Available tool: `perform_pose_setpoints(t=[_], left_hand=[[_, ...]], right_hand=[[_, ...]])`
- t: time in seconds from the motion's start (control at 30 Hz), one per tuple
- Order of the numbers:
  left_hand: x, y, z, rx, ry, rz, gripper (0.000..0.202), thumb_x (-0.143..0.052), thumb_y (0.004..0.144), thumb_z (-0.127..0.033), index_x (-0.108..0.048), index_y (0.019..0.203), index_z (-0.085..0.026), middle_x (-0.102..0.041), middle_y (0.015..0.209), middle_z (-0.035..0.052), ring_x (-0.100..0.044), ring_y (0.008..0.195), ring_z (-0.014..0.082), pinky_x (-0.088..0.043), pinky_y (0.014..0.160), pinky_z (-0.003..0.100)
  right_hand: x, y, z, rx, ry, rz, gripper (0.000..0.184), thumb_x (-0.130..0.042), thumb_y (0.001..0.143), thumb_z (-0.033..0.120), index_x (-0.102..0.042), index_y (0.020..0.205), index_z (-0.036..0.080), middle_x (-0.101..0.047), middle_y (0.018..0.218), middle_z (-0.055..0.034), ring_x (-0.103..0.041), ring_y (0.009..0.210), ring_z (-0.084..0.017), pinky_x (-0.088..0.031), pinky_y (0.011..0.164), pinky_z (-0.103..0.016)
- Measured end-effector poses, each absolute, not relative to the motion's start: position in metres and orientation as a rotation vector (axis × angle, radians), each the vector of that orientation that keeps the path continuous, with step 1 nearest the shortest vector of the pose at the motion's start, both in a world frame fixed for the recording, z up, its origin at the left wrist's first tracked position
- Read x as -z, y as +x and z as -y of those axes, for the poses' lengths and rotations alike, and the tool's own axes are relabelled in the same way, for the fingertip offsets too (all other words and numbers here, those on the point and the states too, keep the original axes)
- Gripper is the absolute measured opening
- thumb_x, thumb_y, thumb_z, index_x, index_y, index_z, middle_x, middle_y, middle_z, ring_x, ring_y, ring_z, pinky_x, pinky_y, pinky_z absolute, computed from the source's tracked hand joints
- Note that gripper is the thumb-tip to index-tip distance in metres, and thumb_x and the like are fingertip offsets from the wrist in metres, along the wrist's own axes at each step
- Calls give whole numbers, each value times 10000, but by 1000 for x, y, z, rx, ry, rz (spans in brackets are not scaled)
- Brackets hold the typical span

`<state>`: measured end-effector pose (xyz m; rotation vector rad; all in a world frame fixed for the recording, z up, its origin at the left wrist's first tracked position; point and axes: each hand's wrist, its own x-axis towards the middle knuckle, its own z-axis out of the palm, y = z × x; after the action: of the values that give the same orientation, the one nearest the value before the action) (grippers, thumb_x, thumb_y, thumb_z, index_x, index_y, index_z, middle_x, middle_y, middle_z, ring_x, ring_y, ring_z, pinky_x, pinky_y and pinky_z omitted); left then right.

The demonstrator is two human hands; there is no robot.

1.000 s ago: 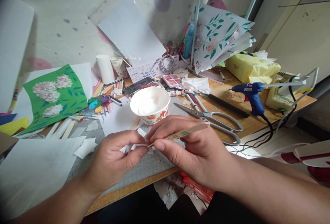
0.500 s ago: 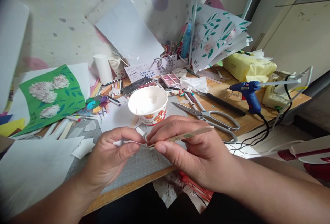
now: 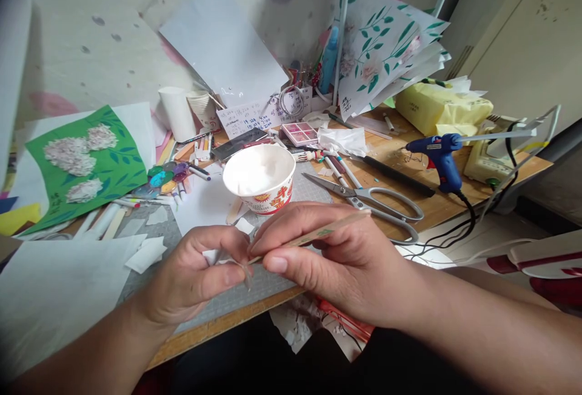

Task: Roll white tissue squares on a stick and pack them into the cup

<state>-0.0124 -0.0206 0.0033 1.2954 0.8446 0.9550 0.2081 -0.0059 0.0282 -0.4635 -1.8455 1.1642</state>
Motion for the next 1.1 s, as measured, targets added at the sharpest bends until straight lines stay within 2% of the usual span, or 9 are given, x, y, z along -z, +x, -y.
perform_pose_setpoints(t=[0.2, 0.43, 0.63, 1.1], left_hand=[[-3, -15, 20, -917, 1265, -789, 38, -800, 763, -198, -781, 734, -214, -724, 721, -15, -602, 698, 137, -460, 718, 256], [-4, -12, 23, -945, 1203, -810, 93, -834, 745, -291, -786, 727, -213, -752, 742, 25, -635, 713, 187, -484, 717, 303], [-3, -15, 23, -913, 1195, -786, 82, -816, 784, -309, -808, 766, -229, -749, 752, 14, -623, 724, 167, -478, 720, 280], [-4, -17, 21, -821, 1234, -833, 226, -799, 753, -404, -777, 682, -190, -652, 651, 37, -549, 666, 184, -412, 673, 312]], right_hand=[[-28, 209, 5, -1149, -437, 1877, 98, -692, 915, 173, -764, 981, 180, -782, 881, -71, -751, 846, -171, -630, 737, -267], [-30, 210, 4, -1160, -431, 1926, 86, -687, 918, 170, -760, 962, 177, -785, 882, -75, -751, 856, -167, -630, 753, -262], [-31, 210, 4, -1158, -440, 1913, 91, -696, 907, 153, -763, 962, 178, -781, 884, -70, -749, 842, -159, -629, 735, -246], [-29, 210, 5, -1181, -414, 1892, 98, -692, 908, 137, -764, 968, 164, -786, 888, -81, -748, 866, -175, -631, 753, -273]])
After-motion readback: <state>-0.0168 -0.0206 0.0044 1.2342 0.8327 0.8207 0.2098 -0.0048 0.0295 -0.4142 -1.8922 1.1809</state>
